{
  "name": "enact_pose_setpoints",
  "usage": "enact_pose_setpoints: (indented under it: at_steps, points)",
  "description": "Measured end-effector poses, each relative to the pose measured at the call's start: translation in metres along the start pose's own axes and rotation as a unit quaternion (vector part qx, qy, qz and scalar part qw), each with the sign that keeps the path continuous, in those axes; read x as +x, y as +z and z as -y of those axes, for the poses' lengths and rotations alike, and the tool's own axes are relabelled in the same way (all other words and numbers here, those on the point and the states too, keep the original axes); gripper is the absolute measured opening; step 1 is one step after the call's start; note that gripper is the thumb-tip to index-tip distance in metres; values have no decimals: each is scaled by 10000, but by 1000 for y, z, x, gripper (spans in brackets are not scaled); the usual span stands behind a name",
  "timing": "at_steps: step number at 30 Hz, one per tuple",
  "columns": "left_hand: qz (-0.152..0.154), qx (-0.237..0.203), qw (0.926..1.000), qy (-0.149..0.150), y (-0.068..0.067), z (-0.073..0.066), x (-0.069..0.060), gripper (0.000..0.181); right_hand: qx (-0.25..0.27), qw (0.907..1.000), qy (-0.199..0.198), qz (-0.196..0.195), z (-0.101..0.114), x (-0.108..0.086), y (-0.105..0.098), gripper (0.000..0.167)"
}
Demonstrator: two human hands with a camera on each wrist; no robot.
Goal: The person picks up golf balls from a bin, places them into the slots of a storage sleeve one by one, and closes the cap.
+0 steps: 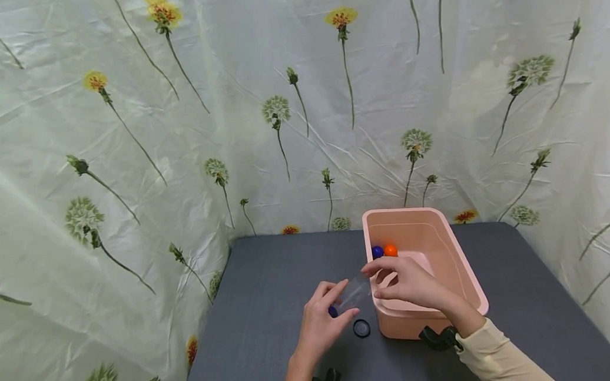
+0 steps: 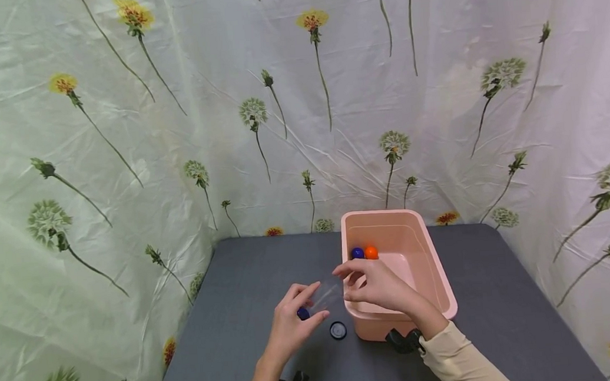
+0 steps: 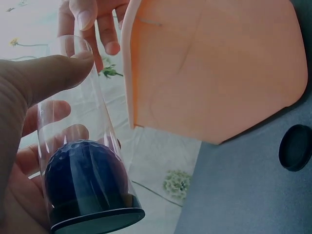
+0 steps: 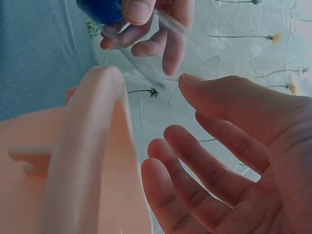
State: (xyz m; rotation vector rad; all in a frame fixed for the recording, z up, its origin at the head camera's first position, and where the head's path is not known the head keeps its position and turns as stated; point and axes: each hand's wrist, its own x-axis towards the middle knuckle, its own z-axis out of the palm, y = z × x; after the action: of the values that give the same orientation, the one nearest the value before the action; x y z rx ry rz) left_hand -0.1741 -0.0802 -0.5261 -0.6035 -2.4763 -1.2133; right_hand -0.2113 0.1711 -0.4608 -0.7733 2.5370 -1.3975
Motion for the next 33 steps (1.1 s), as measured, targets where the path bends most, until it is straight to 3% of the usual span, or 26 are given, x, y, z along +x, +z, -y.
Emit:
enact_pose_setpoints:
  at_steps: [8, 15, 26, 33]
  points:
    - [-63, 49, 9999, -79, 0, 3, 2, 58, -302, 9995, -41, -120, -8, 5, -11, 42]
    - [-137, 17, 9999, -96, -2, 6, 3, 60, -651, 9976, -82, -230, -18, 24, -35, 43]
    - [-329, -38, 9994, 25, -1, 11, 3, 60, -1001, 9938, 437, -182, -45, 62, -66, 43]
    - [-522, -148, 9982, 258, 2, 14, 5, 61, -1142, 9920, 535, -17, -69, 79, -76, 44]
